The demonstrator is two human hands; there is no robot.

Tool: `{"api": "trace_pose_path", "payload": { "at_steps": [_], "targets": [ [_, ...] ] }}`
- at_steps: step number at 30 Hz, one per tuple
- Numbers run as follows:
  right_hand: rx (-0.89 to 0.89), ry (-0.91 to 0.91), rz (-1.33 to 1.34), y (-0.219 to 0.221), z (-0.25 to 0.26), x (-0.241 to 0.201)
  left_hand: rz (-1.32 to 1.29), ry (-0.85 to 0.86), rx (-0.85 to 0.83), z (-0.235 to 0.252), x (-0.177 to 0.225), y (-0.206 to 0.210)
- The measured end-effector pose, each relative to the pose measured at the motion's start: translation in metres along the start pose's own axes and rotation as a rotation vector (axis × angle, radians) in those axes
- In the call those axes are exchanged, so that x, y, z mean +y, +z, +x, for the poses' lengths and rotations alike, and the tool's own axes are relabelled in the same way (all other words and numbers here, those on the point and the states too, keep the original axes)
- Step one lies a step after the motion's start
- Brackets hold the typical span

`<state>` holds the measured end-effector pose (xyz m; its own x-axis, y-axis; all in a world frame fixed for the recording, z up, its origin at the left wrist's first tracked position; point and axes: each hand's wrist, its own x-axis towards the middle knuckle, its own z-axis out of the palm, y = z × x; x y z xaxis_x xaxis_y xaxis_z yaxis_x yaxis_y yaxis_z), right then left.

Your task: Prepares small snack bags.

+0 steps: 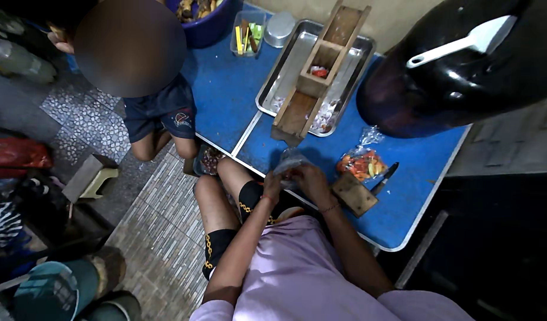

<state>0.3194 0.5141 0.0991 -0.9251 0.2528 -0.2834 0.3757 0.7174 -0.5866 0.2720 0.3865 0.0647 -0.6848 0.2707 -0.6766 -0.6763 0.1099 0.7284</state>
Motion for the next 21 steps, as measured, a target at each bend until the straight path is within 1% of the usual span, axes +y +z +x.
{"api": "trace_pose_path", "payload": {
  "at_steps": [3,6,11,15,18,21],
  "targets": [
    [-0.008,0.027,0.017,0.008,0.006,0.005,0.028,-0.010,0.012,0.003,0.000,0.000],
    [-0.024,0.089,-0.006,0.007,0.010,-0.001,0.040,-0.018,0.023,0.005,0.003,0.001],
    [0.003,0.171,-0.004,0.010,0.021,-0.005,0.000,0.000,-0.016,-0.001,0.011,0.002],
    [-0.021,0.241,0.081,0.009,0.028,-0.006,0.011,-0.019,-0.049,0.002,0.010,0.000],
    [-0.002,0.257,0.108,0.007,0.030,-0.006,-0.052,-0.045,-0.051,0.004,0.010,-0.001],
    [-0.006,0.245,0.102,-0.004,0.020,-0.016,-0.132,-0.066,-0.018,0.002,0.016,-0.003]
  ]
}}
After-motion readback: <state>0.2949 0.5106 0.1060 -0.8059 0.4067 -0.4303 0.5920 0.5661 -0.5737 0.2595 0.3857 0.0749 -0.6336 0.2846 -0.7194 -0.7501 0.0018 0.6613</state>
